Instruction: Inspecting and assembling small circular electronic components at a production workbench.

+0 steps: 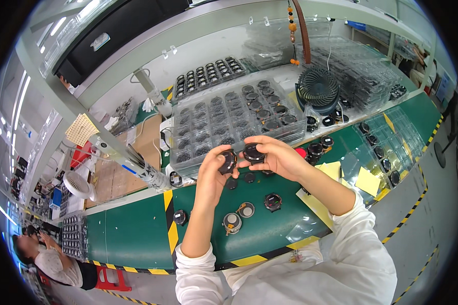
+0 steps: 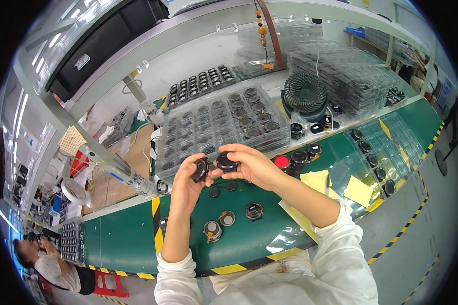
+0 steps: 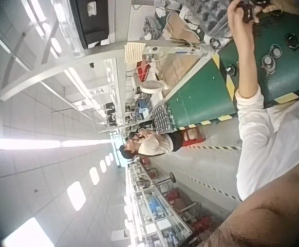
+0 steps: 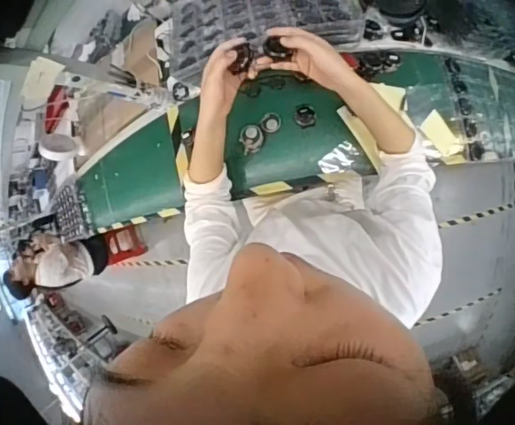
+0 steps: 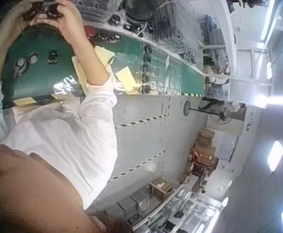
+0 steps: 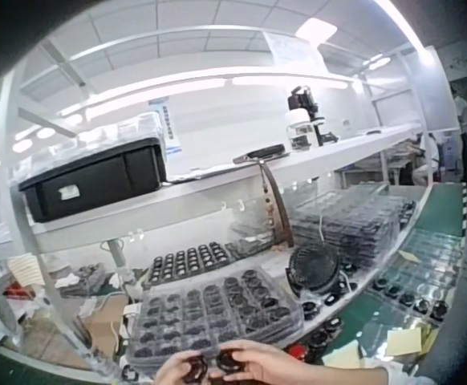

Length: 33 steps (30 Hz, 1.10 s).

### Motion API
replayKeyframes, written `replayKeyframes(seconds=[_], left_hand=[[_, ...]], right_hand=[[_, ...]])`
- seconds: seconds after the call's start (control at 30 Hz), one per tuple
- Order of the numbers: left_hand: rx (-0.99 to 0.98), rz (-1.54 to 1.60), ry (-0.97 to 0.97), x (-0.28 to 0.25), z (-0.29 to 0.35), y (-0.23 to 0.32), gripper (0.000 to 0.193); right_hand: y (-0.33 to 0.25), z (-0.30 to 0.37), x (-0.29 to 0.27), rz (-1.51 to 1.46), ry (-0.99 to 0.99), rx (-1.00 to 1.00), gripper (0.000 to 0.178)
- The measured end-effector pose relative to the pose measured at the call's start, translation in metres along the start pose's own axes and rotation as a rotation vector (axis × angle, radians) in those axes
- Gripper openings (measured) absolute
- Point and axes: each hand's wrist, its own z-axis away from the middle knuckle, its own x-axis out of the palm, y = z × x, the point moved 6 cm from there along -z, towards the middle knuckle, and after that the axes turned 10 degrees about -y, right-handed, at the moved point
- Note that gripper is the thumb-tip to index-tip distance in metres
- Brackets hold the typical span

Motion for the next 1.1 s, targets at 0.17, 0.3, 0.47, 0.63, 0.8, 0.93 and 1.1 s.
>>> replayKeyframes(seconds=[0.17, 0.3, 0.47, 0.63, 0.8, 0.93, 1.1], left_hand=[[0.015, -0.061, -0.011, 0.0032, -0.0001, -0.0001, 0.030], [0.013, -0.120, -0.002, 0.0003, -0.0007, -0.0027, 0.030], [0.012, -0.182, 0.000, 0.0014, -0.0002, -0.0042, 0.032], [0.024, -0.062, 0.000, 0.0039, -0.0001, -0.0023, 0.035], [0.015, -0.097, 0.002, 0.0009, -0.0008, -0.0044, 0.036], [0.002, -0.136, 0.031, -0.0010, -0.0013, -0.0060, 0.034], [0.034, -0.093, 0.015, 0.0038, -0.0008, -0.0035, 0.034]], right_hand=[[-0.0026, 0.0001, 0.0015, 0.115, 0.033, -0.023, 0.039], [-0.0027, 0.0007, 0.0013, 0.124, 0.020, -0.026, 0.040], [-0.0024, 0.0010, 0.0011, 0.159, 0.019, -0.037, 0.039], [-0.0042, 0.0009, 0.0011, 0.150, 0.018, -0.039, 0.035], [-0.0050, 0.0019, 0.0014, 0.185, 0.032, -0.040, 0.033], [-0.0069, 0.0030, 0.0042, 0.228, 0.045, -0.042, 0.032], [-0.0069, 0.0029, 0.0034, 0.182, 0.025, -0.052, 0.033]])
